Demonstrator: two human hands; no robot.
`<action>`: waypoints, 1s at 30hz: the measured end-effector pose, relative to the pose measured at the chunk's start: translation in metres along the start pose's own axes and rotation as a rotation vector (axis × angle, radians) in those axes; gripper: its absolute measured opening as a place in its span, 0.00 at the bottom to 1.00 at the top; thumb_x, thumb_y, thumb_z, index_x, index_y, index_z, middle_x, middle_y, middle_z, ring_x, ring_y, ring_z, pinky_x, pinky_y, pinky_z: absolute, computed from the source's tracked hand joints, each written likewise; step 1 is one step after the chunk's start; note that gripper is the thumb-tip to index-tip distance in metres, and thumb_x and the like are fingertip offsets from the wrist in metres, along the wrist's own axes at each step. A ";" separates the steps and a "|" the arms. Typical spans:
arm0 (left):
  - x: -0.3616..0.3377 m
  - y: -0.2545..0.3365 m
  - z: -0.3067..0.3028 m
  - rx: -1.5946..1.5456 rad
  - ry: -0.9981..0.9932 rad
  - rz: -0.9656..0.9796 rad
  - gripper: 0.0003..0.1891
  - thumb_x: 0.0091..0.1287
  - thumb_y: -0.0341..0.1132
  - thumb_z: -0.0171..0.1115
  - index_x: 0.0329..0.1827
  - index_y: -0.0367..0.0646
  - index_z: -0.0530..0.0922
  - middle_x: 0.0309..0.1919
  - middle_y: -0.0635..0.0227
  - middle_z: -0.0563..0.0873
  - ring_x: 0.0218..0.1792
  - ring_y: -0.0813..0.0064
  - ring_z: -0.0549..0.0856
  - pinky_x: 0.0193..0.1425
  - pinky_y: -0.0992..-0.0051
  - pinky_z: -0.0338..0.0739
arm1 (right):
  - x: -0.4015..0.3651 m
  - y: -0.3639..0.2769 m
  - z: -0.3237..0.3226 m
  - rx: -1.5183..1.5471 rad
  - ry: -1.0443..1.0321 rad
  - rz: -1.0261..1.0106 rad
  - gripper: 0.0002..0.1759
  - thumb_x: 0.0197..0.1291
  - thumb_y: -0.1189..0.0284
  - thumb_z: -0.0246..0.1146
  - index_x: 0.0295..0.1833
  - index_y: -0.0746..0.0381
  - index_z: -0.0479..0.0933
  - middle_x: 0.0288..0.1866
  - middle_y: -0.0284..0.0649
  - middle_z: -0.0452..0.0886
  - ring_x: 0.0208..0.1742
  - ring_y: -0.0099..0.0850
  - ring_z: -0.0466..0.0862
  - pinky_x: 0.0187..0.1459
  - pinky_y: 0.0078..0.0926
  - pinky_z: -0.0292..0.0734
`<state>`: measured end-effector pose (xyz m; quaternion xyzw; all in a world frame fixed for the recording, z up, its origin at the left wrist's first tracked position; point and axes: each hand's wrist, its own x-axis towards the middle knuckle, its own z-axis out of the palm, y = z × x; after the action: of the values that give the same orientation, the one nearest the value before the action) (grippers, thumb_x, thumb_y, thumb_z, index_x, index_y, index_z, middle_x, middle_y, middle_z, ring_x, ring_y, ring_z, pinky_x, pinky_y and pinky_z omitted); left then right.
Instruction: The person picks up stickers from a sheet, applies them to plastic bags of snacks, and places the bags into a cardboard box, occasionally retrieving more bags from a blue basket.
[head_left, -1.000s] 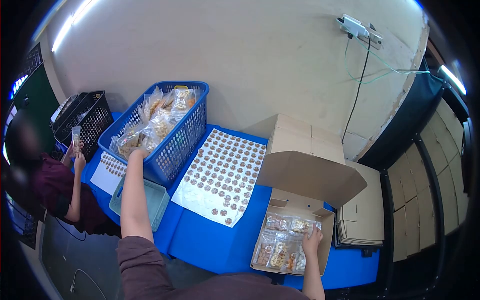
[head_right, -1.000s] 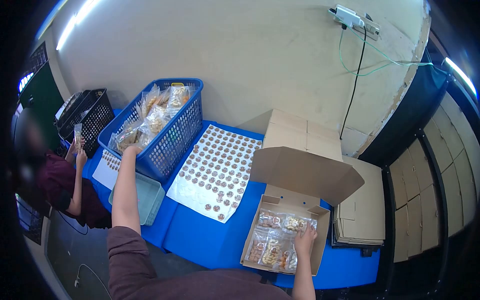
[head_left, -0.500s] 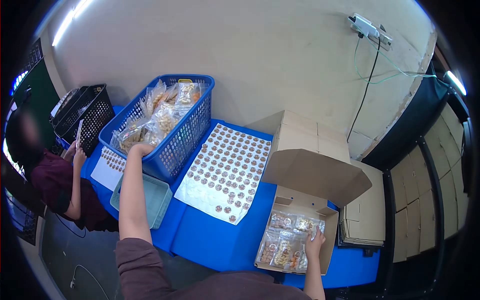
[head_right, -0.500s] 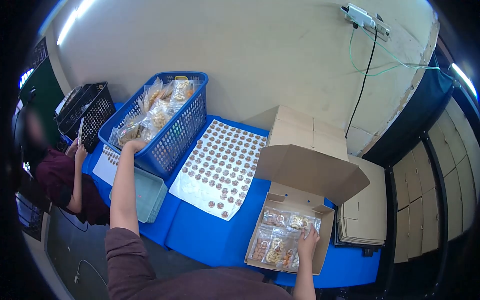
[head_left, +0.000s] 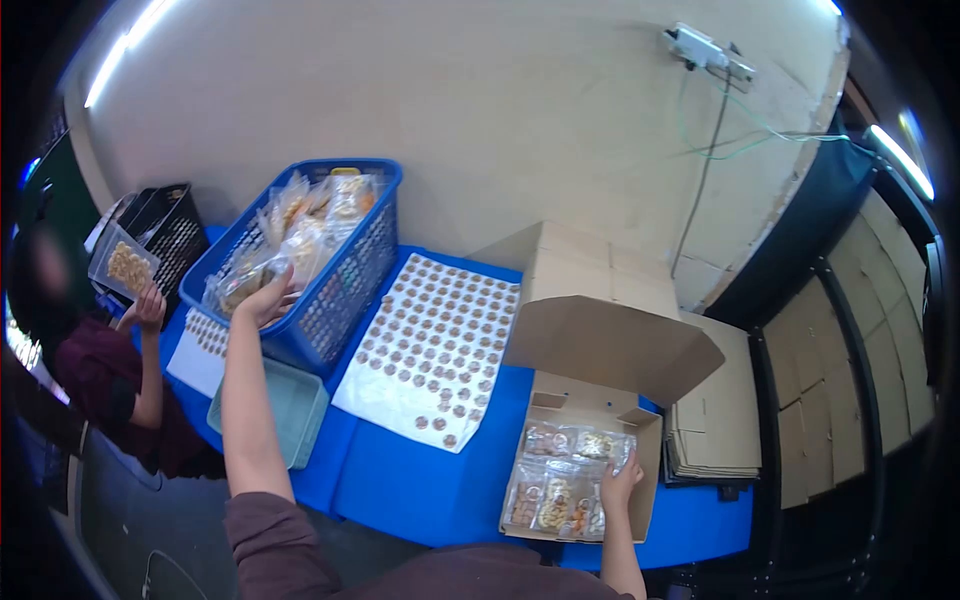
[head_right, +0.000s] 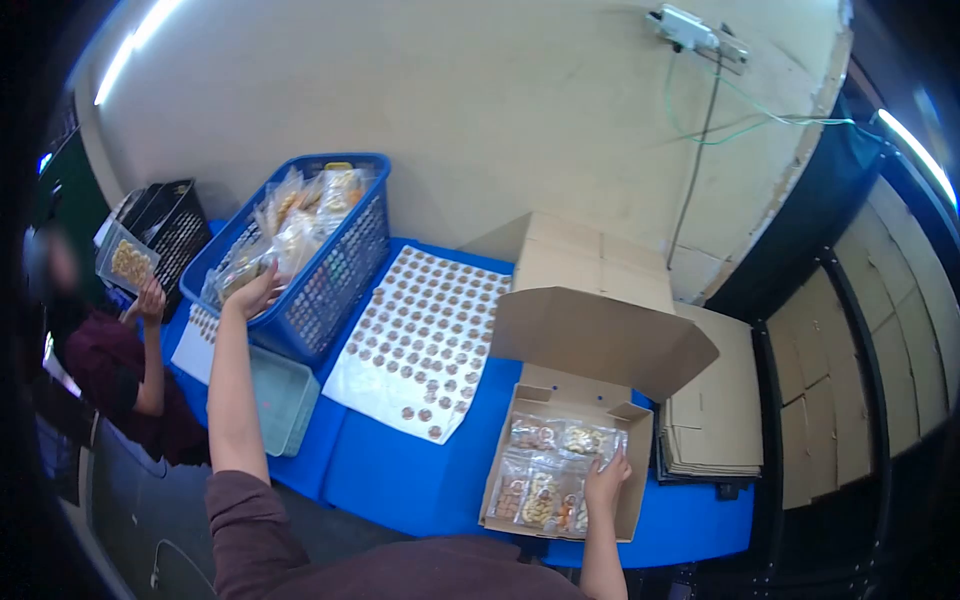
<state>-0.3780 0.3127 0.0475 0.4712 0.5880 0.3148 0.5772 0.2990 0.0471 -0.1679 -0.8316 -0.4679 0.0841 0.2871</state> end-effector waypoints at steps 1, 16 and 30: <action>0.004 -0.004 0.001 0.120 0.134 0.038 0.32 0.72 0.59 0.45 0.63 0.40 0.74 0.53 0.66 0.82 0.54 0.73 0.79 0.56 0.72 0.73 | 0.000 0.001 -0.004 -0.006 0.025 0.006 0.34 0.61 0.73 0.60 0.71 0.65 0.57 0.63 0.58 0.66 0.66 0.53 0.60 0.67 0.45 0.57; -0.019 0.006 0.053 -0.028 1.259 1.110 0.08 0.74 0.35 0.51 0.45 0.38 0.67 0.39 0.60 0.81 0.41 0.70 0.83 0.49 0.73 0.77 | 0.003 -0.009 -0.005 0.187 0.090 -0.020 0.35 0.56 0.75 0.61 0.69 0.65 0.59 0.62 0.56 0.66 0.66 0.53 0.58 0.67 0.47 0.54; -0.167 -0.085 0.429 0.052 -0.140 0.630 0.07 0.66 0.22 0.57 0.45 0.39 0.74 0.38 0.62 0.86 0.41 0.73 0.86 0.46 0.73 0.79 | -0.020 -0.065 -0.031 0.936 -0.834 -0.076 0.20 0.67 0.66 0.57 0.60 0.66 0.72 0.52 0.40 0.79 0.49 0.30 0.80 0.51 0.28 0.76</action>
<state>0.0057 0.0546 -0.0241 0.6651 0.3798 0.4298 0.4782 0.2530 0.0439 -0.1083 -0.4975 -0.4834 0.5873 0.4169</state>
